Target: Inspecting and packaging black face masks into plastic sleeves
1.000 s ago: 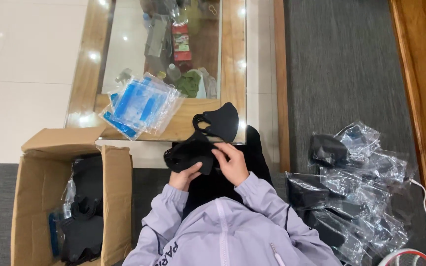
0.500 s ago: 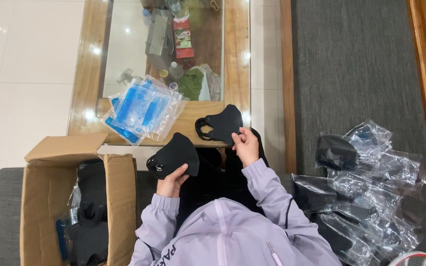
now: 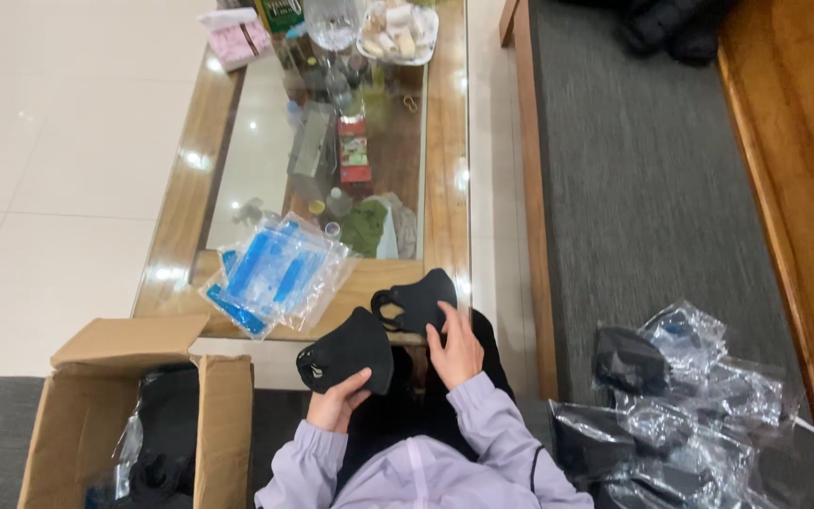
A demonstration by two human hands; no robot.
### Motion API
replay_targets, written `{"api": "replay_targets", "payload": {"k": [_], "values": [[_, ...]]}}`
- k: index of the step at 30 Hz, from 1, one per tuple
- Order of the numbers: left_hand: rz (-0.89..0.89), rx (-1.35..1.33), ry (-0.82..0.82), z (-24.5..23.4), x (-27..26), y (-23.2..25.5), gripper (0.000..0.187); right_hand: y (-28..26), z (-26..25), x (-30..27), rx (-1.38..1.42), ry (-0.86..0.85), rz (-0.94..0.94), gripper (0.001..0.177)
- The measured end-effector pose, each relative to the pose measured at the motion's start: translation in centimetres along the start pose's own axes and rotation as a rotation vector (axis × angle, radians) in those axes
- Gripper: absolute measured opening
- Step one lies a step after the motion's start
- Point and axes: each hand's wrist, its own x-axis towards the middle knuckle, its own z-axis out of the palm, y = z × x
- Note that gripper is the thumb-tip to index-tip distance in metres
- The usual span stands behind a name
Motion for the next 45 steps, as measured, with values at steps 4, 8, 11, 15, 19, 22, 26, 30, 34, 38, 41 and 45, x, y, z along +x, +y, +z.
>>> {"api": "replay_targets", "payload": {"k": [4,8,11,15,19,22,26,30,34,38,41,45], "values": [[-0.006,-0.059,-0.026,0.2,0.0,-0.1,0.061,0.9,0.9,0.1,-0.006,0.021,0.0,0.046],[-0.068,-0.06,-0.03,1.2,-0.6,0.7,0.06,0.7,0.7,0.4,-0.029,-0.024,0.046,0.047],[-0.107,-0.039,-0.046,1.8,-0.8,1.0,0.063,0.5,0.5,0.6,-0.028,-0.041,0.067,0.046],[-0.061,-0.053,-0.068,1.2,0.8,-1.1,0.059,0.0,-0.2,0.5,-0.029,0.032,0.034,0.042],[-0.161,-0.006,-0.057,3.6,-2.8,2.3,0.06,-5.0,-4.1,-0.4,0.194,-0.036,0.069,0.042],[-0.153,0.012,-0.033,3.8,-2.7,1.9,0.058,-6.4,-4.1,-1.1,0.578,-0.186,0.092,0.04],[-0.101,0.048,-0.067,3.1,-1.3,-0.2,0.052,-7.4,-4.1,-2.4,0.552,-0.306,0.084,0.057],[-0.161,0.08,-0.114,3.1,-1.9,0.2,0.061,-8.2,-4.9,-2.9,0.656,-0.343,0.131,0.058],[-0.14,0.111,-0.074,2.3,-0.4,-1.3,0.061,-8.5,-5.9,-3.0,0.592,-0.311,0.129,0.063],[-0.076,0.278,-0.157,0.4,2.3,-4.2,0.058,-7.8,-5.9,-2.7,0.553,-0.206,-0.042,0.059],[-0.055,0.326,-0.218,0.3,2.3,-4.4,0.054,-7.8,-6.0,-2.7,0.524,-0.124,-0.171,0.043],[-0.059,0.433,-0.215,0.5,1.4,-3.8,0.052,-8.1,-6.6,-3.1,0.435,-0.055,-0.182,0.03]]}}
